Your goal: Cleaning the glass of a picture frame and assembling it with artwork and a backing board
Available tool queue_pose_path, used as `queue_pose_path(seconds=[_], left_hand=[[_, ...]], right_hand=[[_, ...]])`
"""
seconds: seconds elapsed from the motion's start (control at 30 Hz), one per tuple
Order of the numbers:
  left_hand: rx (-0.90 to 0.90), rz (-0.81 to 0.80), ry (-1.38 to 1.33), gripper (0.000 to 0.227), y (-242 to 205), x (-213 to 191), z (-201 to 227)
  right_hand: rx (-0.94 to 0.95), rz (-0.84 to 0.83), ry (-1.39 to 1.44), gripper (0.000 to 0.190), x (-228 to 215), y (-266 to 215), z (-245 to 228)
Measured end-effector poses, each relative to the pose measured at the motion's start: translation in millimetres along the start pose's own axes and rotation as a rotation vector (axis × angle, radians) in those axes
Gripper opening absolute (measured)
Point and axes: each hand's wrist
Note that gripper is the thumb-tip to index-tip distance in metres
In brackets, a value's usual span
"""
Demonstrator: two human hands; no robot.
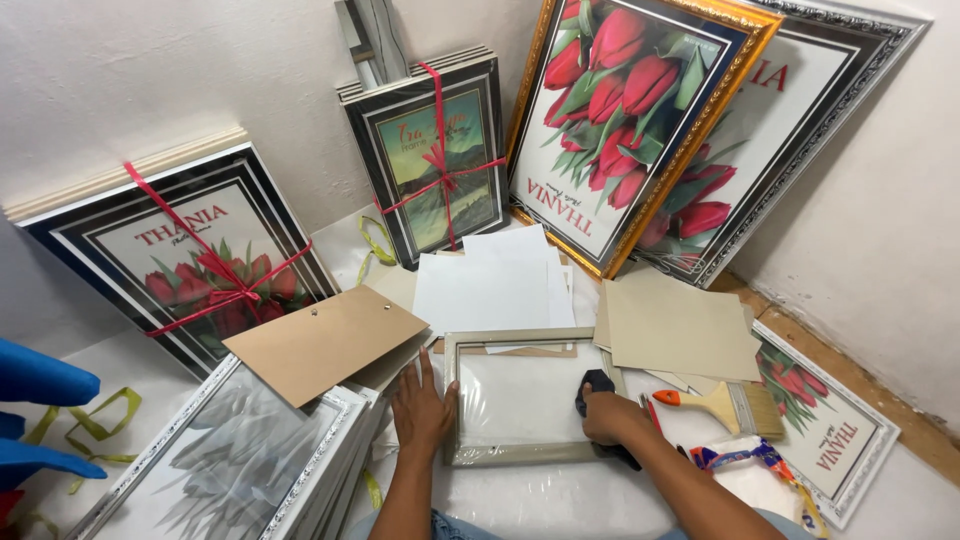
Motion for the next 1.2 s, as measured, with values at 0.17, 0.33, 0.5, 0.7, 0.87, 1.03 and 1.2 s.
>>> queue_pose_path(seconds=[0.17,0.33,0.5,0.7,0.87,1.03,1.2], left_hand=[[0.039,-0.004,0.013,0.078,-5.8,-10.0,11.4],[0.113,-0.093,-0.034,0.080,12.9,6.3,13.5],[0.081,-0.167,-0.054,0.092,74.7,-113.9,87.4],[0.193,0.186,-0.258,0.093,118.2,-194.8,152.0],[0.195,0.259,-0.332,0.089,109.4,-215.6,156.5],[0.066,-0.194,-0.167,0.081,93.2,-138.0,95.4],[0.089,-0.616,0.137,0.081,33.4,-89.0,35.0]], right_hand=[[-0.014,0.046,-0.022,0.082,7.3,-1.2,-5.3],[0.004,0.076,0.000,0.082,3.6,5.0,-3.8],[-0.122,0.089,0.222,0.080,-12.1,-14.0,4.6],[-0.112,0.120,0.225,0.078,-5.5,-6.3,7.8],[-0.119,0.148,0.226,0.079,2.1,1.8,10.9],[-0.128,0.151,0.237,0.080,2.6,0.5,11.2],[-0.131,0.134,0.208,0.080,2.2,-1.7,13.1]])
Point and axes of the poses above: each hand's wrist, its own y-axis towards the middle knuckle, its own x-axis out of the palm, z = x × y, and after that the axes turned 9 degrees about z, right-handed
